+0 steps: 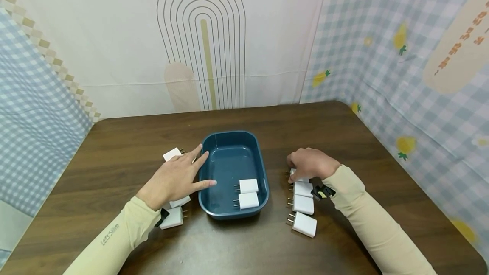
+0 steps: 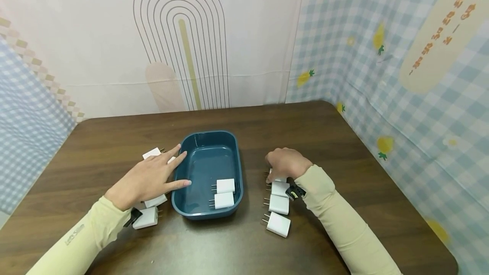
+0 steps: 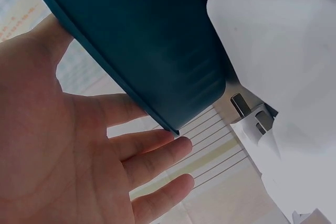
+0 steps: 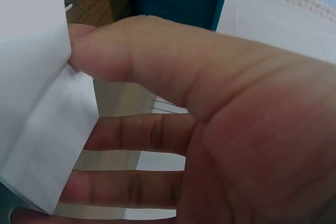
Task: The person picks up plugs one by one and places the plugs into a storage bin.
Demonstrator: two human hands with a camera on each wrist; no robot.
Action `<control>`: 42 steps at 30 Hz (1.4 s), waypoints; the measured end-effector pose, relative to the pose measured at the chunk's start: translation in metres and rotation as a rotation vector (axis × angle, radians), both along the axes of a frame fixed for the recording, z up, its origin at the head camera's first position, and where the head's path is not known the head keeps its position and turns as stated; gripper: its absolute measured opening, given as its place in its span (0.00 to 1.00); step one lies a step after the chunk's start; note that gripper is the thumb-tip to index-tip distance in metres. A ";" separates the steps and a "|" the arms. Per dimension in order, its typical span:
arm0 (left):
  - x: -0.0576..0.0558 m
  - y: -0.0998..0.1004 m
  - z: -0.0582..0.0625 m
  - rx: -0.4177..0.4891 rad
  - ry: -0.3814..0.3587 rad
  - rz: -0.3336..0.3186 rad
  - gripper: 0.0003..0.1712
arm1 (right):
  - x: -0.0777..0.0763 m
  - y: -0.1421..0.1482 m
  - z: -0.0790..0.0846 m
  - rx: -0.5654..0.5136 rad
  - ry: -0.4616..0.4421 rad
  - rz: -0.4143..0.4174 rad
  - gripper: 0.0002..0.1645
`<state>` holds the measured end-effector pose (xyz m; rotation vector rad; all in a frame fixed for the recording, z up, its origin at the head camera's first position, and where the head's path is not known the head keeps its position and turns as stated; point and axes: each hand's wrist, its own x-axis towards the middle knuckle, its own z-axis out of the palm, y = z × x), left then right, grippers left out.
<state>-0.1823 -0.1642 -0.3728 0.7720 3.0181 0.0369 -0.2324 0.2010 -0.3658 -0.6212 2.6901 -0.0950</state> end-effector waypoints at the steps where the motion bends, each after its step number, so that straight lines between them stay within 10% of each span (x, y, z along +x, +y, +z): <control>1: 0.000 0.000 0.000 0.000 0.000 0.000 0.54 | 0.000 0.000 0.000 -0.002 -0.001 0.000 0.15; 42: 0.000 0.000 -0.001 -0.003 -0.015 0.000 0.54 | -0.005 -0.005 -0.004 -0.127 0.186 0.106 0.11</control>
